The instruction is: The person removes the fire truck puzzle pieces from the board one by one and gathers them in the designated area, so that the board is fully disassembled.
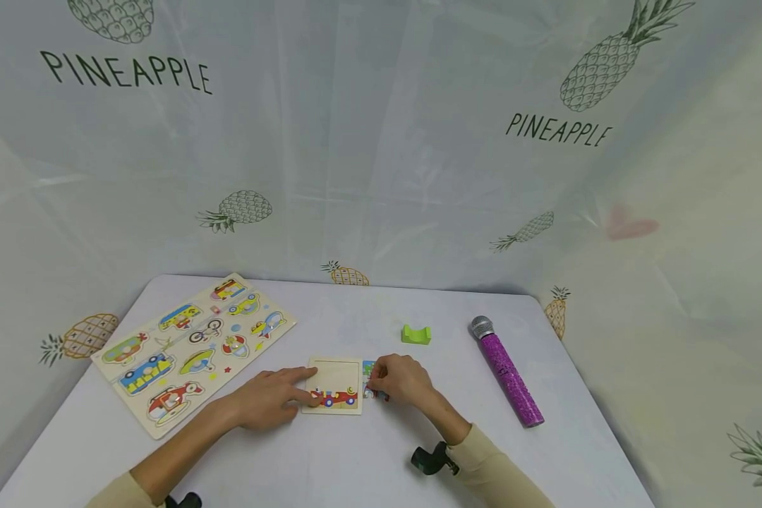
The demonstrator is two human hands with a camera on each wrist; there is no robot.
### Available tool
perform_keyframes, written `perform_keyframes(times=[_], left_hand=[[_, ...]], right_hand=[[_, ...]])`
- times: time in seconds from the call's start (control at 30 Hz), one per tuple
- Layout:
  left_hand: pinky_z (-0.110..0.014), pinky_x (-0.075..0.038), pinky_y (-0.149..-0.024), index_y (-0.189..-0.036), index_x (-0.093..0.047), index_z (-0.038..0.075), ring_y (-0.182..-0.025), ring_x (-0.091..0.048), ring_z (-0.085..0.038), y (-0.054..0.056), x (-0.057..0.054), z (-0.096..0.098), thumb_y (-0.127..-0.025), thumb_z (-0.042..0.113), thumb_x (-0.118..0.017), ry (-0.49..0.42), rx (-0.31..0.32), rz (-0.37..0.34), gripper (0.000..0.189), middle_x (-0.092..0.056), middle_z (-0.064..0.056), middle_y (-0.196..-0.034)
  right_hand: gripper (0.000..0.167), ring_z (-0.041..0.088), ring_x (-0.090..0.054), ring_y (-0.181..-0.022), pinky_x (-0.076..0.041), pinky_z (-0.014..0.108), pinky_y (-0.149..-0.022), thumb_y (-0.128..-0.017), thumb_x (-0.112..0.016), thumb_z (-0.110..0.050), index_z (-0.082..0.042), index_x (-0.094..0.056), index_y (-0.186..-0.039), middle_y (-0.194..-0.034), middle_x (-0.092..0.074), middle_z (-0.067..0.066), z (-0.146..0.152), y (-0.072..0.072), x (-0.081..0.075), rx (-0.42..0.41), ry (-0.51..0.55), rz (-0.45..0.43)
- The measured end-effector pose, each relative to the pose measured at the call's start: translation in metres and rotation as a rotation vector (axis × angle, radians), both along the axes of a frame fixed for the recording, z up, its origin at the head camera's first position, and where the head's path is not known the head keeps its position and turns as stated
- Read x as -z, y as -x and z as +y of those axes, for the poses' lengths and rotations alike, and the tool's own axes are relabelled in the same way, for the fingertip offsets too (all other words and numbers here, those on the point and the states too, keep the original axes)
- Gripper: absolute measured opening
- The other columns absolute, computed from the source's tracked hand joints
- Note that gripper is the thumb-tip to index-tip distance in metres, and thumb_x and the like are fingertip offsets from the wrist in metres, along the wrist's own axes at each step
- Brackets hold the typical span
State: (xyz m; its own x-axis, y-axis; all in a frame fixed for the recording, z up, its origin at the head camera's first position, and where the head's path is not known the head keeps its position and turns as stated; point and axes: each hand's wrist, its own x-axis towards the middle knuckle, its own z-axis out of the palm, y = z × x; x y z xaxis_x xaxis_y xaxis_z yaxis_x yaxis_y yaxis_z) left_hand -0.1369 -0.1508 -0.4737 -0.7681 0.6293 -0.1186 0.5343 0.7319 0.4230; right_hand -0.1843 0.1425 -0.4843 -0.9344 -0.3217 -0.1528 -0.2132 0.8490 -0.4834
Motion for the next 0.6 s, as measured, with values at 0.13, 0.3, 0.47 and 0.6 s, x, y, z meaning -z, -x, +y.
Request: perform_keyframes(times=[0.13,0.3,0.47,0.6], left_hand=[[-0.068,-0.037,-0.104,-0.123,-0.073,0.036,-0.142,-0.04,-0.038,0.0003,0.0013,-0.0002,-0.093,0.013,-0.065,0.002,-0.003,0.0,0.038,-0.044,-0.01,-0.155],[-0.067,-0.036,-0.104,-0.122,-0.073,0.037,-0.143,-0.04,-0.037,0.0013,0.0042,-0.0006,-0.093,0.015,-0.064,0.006,-0.01,0.002,0.037,-0.044,-0.009,-0.155],[-0.066,-0.037,-0.104,-0.123,-0.073,0.036,-0.143,-0.039,-0.037,0.0017,0.0059,-0.0009,-0.094,0.016,-0.064,0.009,-0.007,0.009,0.037,-0.044,-0.009,-0.156],[-0.066,-0.037,-0.105,-0.124,-0.072,0.037,-0.143,-0.039,-0.036,0.0021,0.0055,-0.0004,-0.094,0.017,-0.064,0.009,-0.005,0.008,0.037,-0.044,-0.009,-0.156]], right_hand=[[0.017,0.007,-0.054,-0.049,-0.037,0.023,-0.046,-0.087,-0.078,-0.029,-0.02,-0.066,-0.079,-0.066,-0.059,-0.01,-0.0005,-0.0001,-0.0009,0.002,0.006,-0.008],[0.017,0.007,-0.056,-0.048,-0.036,0.024,-0.045,-0.088,-0.078,-0.029,-0.02,-0.066,-0.078,-0.064,-0.06,-0.011,-0.0009,0.0,-0.0017,-0.001,0.011,-0.009],[0.018,0.007,-0.055,-0.048,-0.035,0.023,-0.045,-0.088,-0.078,-0.029,-0.02,-0.066,-0.078,-0.062,-0.06,-0.011,-0.0013,-0.0001,-0.0018,-0.001,0.003,-0.001],[0.018,0.007,-0.056,-0.048,-0.034,0.023,-0.045,-0.088,-0.077,-0.029,-0.02,-0.065,-0.078,-0.062,-0.059,-0.01,-0.0011,-0.0006,-0.0027,0.009,-0.007,-0.001]])
